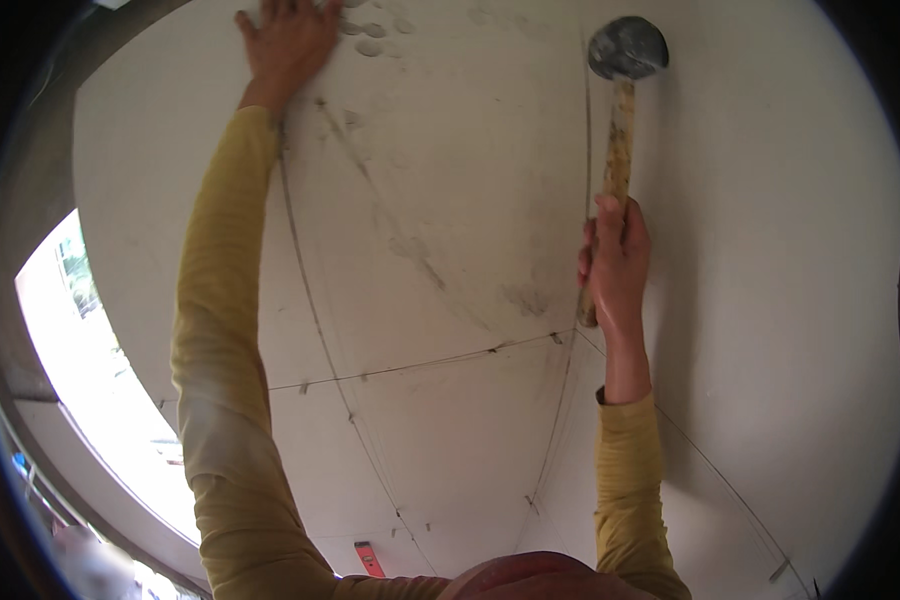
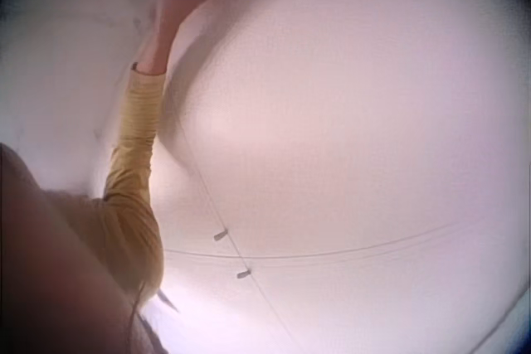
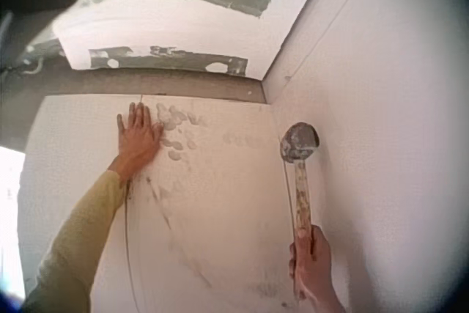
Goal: The person installs ceiling tiles by tapping them into place with a rubber mallet, measures gaps with a tape measure, and uses a level to ensure alignment. The person also retrieves materials from a bucket and adjusts tile positions.
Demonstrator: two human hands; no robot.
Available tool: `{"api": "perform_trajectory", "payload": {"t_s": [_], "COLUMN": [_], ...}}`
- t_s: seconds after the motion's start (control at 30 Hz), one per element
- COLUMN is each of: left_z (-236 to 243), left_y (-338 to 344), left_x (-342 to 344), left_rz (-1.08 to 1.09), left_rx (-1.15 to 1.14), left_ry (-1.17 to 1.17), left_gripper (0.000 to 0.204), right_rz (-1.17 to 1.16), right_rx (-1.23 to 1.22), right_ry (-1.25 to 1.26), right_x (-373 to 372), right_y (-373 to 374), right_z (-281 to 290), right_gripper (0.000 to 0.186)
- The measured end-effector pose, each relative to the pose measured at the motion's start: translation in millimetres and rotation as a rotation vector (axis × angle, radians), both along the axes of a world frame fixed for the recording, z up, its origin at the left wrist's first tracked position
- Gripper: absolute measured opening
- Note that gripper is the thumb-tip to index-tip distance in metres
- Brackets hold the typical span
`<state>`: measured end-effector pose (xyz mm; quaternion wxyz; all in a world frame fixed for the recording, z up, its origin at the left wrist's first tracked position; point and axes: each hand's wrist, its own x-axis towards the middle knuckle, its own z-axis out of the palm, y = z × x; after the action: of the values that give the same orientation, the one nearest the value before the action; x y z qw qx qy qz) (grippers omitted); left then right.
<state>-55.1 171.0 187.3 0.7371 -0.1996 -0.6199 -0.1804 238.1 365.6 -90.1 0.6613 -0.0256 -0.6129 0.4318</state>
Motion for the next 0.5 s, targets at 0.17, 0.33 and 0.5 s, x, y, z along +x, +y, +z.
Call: {"api": "perform_trajectory", "payload": {"t_s": [0.17, 0.33, 0.5], "left_z": [-11, -22, -27], "left_y": [-13, -5, -1], "left_x": [32, 41, 34], "left_rz": [-0.019, 0.047, 0.025], "left_rx": [-0.054, -0.036, -0.023], "left_ry": [-0.17, -0.254, -0.182], "left_gripper": [0.093, 0.101, 0.103], "right_rz": [-0.245, -0.462, -0.616], "right_rx": [0.079, 0.195, 0.267], "right_ry": [0.061, -0.003, -0.053], "right_x": [-23, -33, -47], "right_y": [42, 51, 48], "right_z": [24, 66, 100], "right_gripper": [0.052, 0.054, 0.055]}}
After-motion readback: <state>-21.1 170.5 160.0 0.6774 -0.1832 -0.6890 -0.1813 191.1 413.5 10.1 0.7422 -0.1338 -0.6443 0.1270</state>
